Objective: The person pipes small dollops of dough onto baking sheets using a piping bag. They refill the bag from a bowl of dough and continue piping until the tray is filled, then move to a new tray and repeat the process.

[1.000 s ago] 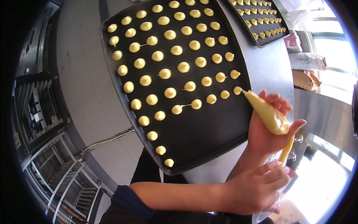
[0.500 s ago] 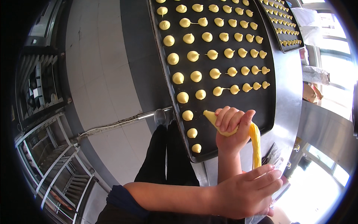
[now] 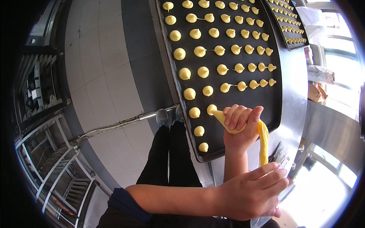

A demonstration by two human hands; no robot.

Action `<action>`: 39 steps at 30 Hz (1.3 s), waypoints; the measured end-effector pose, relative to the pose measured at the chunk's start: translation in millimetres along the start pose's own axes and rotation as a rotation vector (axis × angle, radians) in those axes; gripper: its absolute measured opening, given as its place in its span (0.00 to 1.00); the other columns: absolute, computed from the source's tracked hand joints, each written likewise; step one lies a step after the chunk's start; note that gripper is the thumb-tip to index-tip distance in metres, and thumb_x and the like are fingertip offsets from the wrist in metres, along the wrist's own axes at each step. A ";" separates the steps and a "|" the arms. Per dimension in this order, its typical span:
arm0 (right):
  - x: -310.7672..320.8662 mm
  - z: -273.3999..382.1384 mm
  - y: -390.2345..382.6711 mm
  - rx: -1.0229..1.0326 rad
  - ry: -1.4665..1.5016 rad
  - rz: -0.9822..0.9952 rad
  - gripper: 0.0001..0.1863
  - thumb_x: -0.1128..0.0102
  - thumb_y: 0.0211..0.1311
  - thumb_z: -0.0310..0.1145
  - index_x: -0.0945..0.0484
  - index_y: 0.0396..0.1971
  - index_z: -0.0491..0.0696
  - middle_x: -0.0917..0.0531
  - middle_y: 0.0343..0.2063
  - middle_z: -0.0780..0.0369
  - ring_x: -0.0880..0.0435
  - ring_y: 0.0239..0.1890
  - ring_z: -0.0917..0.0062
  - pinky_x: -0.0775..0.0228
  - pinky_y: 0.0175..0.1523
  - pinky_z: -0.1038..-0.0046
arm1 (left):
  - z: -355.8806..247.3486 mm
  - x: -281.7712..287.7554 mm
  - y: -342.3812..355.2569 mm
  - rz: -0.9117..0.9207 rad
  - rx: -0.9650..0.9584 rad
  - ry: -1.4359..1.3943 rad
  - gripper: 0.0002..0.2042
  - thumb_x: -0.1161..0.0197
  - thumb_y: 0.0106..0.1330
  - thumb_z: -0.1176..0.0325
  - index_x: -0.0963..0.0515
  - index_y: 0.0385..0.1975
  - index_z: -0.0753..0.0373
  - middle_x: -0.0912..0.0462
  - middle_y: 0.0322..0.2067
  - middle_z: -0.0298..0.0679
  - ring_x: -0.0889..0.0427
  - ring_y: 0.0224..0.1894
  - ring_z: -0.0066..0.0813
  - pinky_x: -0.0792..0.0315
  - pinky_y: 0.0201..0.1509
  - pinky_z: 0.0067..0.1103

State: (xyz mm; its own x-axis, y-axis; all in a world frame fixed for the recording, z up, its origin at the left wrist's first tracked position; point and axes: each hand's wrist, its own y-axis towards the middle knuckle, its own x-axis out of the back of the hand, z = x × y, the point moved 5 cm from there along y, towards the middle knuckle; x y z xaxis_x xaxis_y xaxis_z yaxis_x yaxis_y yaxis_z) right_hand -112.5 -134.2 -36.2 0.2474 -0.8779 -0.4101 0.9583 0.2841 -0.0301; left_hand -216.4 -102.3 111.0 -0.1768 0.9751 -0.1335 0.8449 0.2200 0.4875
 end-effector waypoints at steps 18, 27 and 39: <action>3.9 49.1 27.3 0.042 0.274 0.147 0.39 0.65 0.91 0.59 0.22 0.20 0.51 0.19 0.22 0.63 0.17 0.33 0.71 0.22 0.60 0.59 | 2.7 -20.1 9.2 0.049 0.017 -0.059 0.22 0.31 0.75 0.52 0.13 0.31 0.69 0.15 0.55 0.56 0.18 0.66 0.51 0.32 0.79 0.44; 37.2 15.5 24.9 0.049 -0.049 -0.021 0.37 0.66 0.92 0.55 0.37 0.15 0.55 0.30 0.13 0.67 0.29 0.18 0.77 0.26 0.41 0.68 | 24.3 -24.9 11.7 0.051 0.055 -0.030 0.22 0.32 0.77 0.53 0.14 0.26 0.66 0.13 0.53 0.54 0.15 0.63 0.50 0.29 0.77 0.44; 42.8 19.5 24.5 0.032 -0.024 -0.053 0.37 0.67 0.93 0.54 0.37 0.15 0.55 0.31 0.12 0.68 0.30 0.17 0.78 0.26 0.40 0.68 | 24.0 -32.8 15.4 0.059 0.052 -0.047 0.22 0.32 0.77 0.52 0.14 0.27 0.66 0.12 0.53 0.55 0.15 0.64 0.51 0.31 0.79 0.45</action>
State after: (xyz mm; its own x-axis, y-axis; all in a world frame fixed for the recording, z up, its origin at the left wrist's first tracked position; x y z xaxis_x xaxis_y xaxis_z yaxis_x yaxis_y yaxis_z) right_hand -75.7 -172.3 -36.7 0.1994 -0.9004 -0.3868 0.9741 0.2251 -0.0217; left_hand -185.5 -131.6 102.2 -0.1027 0.9838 -0.1470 0.8785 0.1590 0.4504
